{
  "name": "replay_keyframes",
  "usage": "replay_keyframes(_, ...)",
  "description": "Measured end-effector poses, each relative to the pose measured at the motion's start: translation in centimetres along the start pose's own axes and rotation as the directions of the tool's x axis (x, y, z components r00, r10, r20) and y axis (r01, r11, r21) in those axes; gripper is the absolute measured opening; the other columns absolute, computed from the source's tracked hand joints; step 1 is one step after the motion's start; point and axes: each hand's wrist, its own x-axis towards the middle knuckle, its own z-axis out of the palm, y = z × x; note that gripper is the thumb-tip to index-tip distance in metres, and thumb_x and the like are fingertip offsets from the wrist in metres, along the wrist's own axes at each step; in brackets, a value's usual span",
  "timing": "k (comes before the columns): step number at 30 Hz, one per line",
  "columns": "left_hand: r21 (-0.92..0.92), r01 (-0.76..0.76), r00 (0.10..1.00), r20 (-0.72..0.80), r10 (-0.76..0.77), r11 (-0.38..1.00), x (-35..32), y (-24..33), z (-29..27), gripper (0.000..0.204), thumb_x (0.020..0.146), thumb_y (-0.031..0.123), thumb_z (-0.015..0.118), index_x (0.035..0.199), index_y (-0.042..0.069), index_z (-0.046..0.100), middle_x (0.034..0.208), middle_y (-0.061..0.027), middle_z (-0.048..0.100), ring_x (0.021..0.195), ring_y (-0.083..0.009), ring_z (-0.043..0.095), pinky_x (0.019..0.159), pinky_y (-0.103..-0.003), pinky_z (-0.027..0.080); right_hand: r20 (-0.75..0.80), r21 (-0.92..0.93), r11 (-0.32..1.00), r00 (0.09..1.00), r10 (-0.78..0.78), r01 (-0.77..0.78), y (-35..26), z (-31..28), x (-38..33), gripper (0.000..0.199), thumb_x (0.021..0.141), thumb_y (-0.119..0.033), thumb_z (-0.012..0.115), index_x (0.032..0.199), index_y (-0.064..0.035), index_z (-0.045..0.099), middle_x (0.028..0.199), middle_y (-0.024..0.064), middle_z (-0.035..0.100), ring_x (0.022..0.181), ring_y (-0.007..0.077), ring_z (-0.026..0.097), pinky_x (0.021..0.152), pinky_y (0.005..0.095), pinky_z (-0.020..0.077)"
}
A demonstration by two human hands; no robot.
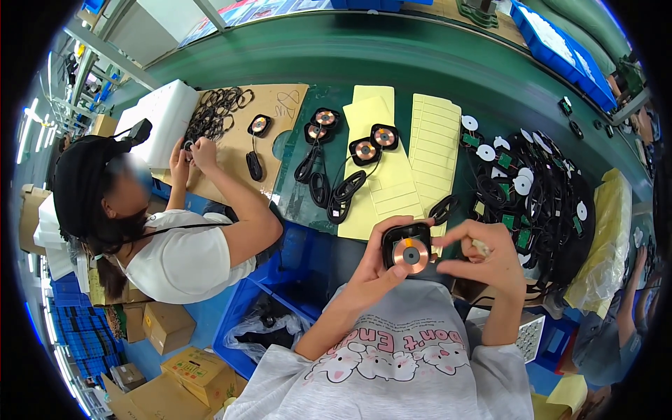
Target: Assembling and inspecting small gauge components with wires and dials on a factory production line.
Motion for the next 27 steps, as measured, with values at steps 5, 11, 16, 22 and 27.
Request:
replay_keyframes(5, 0.15, -0.046, 0.998, 0.049, 0.039, 0.988, 0.1, -0.2, -0.5, 0.055, 0.084, 0.02, 0.058, 0.128, 0.005, 0.029, 0.129, -0.0254, 0.039, 0.112, -0.0342, 0.047, 0.093, -0.04, 0.039, 0.03, 0.143, 0.976, 0.986, 0.163, -0.166, -0.3, 1.7, 0.0, 0.008, 0.072, -0.005, 0.07, 0.075, -0.0003, 0.063, 0.058, -0.002, 0.046, 0.048, 0.0033, 0.03, 0.045, 0.0157, 0.0218)
replay_keyframes(11, 0.179, -0.002, 0.997, 0.08, -0.012, 0.984, -0.3, -0.4, -1.1, 0.054, 0.084, 0.02, 0.057, 0.127, 0.004, 0.029, 0.128, -0.028, 0.039, 0.114, -0.0361, 0.046, 0.094, -0.042, 0.039, -0.003, 0.388, 0.905, 0.982, 0.189, -0.174, 0.8, 2.8, -0.2, 0.01, 0.074, -0.006, 0.069, 0.074, 0.0006, 0.061, 0.056, -0.0021, 0.047, 0.049, 0.0032, 0.03, 0.047, 0.0142, 0.023)
replay_keyframes(16, 0.193, 0.021, 0.999, 0.045, -0.031, 0.981, -0.4, -0.6, -1.1, 0.05, 0.085, 0.018, 0.055, 0.125, 0.003, 0.03, 0.127, -0.0281, 0.04, 0.114, -0.0346, 0.045, 0.094, -0.041, 0.038, 0.029, 0.253, 0.947, 0.98, 0.198, -0.199, 0.2, 2.1, -0.2, 0.012, 0.076, -0.008, 0.067, 0.073, 0.0003, 0.059, 0.057, -0.0001, 0.051, 0.049, 0.0048, 0.034, 0.047, 0.0162, 0.0275)
replay_keyframes(22, 0.052, 0.06, 0.994, 0.088, -0.065, 0.997, 0.0, -0.2, -0.7, 0.04, 0.091, 0.009, 0.045, 0.126, 0.001, 0.028, 0.13, -0.0191, 0.036, 0.11, -0.0247, 0.045, 0.088, -0.034, 0.041, -0.051, 0.061, 0.997, 0.997, 0.059, -0.056, -0.3, 2.1, -0.3, 0.013, 0.077, -0.009, 0.065, 0.072, 0.0001, 0.056, 0.06, 0.0028, 0.057, 0.049, 0.008, 0.039, 0.047, 0.0196, 0.0315)
replay_keyframes(27, -0.026, 0.05, 0.996, 0.08, -0.047, 0.998, 0.3, -0.5, -0.7, 0.035, 0.093, 0.011, 0.04, 0.125, 0.001, 0.028, 0.13, -0.0199, 0.036, 0.107, -0.0241, 0.046, 0.084, -0.032, 0.044, -0.051, 0.033, 0.998, 0.997, 0.06, -0.059, -0.4, 2.2, -0.4, 0.013, 0.077, -0.009, 0.063, 0.073, 0.0005, 0.055, 0.063, 0.0042, 0.061, 0.048, 0.0109, 0.042, 0.047, 0.0225, 0.0325)
